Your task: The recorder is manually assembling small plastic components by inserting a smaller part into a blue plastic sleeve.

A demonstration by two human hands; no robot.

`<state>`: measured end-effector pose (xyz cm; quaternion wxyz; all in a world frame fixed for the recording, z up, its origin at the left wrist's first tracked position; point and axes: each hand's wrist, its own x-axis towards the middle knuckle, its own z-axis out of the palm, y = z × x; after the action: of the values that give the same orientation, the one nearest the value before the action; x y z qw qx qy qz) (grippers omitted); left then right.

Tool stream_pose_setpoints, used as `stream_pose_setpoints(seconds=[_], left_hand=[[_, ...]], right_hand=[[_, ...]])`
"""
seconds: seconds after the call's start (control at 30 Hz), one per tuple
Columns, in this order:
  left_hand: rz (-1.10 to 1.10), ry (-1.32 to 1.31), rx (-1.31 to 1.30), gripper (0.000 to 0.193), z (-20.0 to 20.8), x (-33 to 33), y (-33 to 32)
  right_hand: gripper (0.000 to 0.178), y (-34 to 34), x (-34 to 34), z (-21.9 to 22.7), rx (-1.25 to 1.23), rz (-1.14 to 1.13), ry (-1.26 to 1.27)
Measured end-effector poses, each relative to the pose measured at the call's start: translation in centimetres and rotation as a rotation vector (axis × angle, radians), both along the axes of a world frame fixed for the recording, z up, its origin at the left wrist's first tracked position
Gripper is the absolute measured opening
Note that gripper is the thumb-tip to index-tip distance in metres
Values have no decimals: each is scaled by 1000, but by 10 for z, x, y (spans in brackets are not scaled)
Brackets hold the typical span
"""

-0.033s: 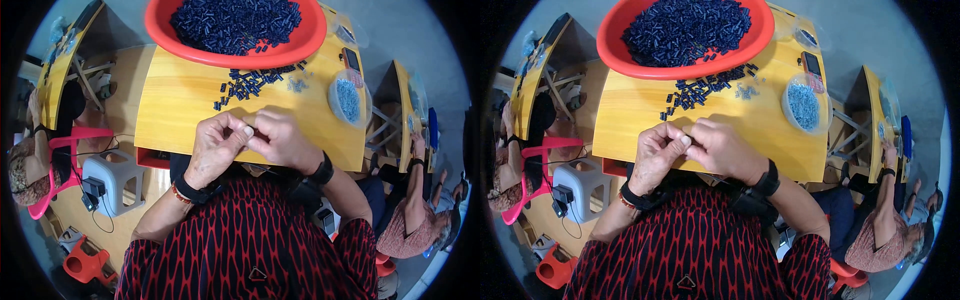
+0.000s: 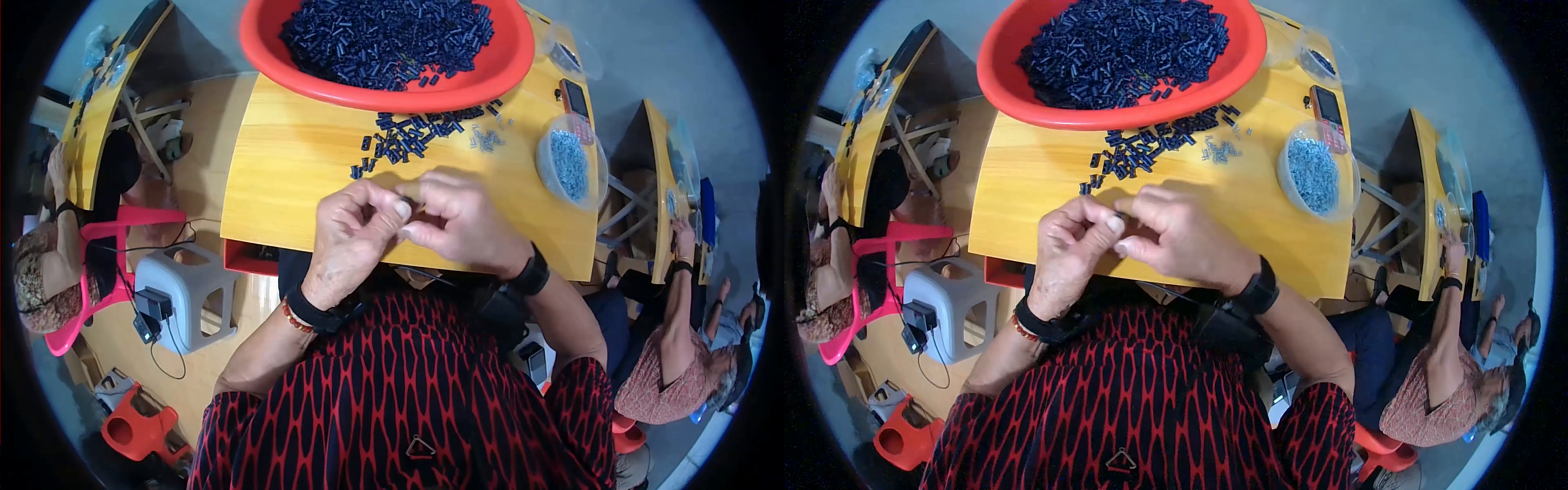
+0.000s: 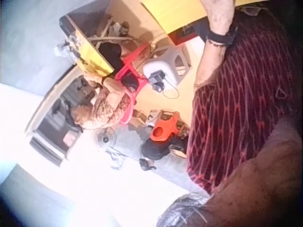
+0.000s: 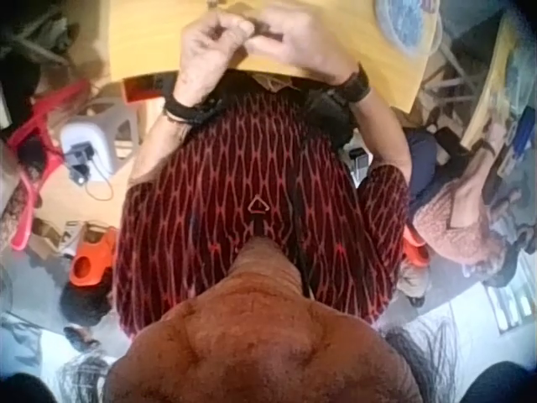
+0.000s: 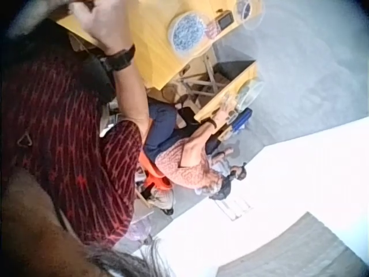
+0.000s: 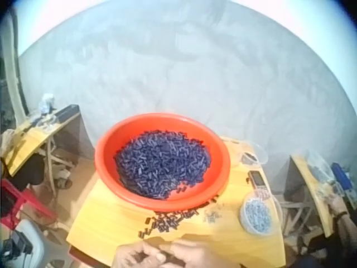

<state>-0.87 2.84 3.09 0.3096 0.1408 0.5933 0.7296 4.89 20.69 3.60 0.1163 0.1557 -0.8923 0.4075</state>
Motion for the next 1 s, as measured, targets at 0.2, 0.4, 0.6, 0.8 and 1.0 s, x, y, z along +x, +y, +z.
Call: stream_pose_setpoints(seconds=[0.2,0.4,0.6,0.8,1.0], left_hand=[[653,414,159,5,4,-26,-21],[1063,455,64,7,2,-61,-90],[1112,71,70,10,-36,-62,-165],[906,-509,-39,14,-87,-59,-182],[924,-666,-171,8,-89,-58,-179]], right_hand=[[18,10,-32,-6,49,-224,51],[13,1,-29,-2,308,-166,44],[13,5,-13,-9,247,-117,101],[12,3,-8,-3,116,-186,19],[10,3,-7,-5,130,-202,2]])
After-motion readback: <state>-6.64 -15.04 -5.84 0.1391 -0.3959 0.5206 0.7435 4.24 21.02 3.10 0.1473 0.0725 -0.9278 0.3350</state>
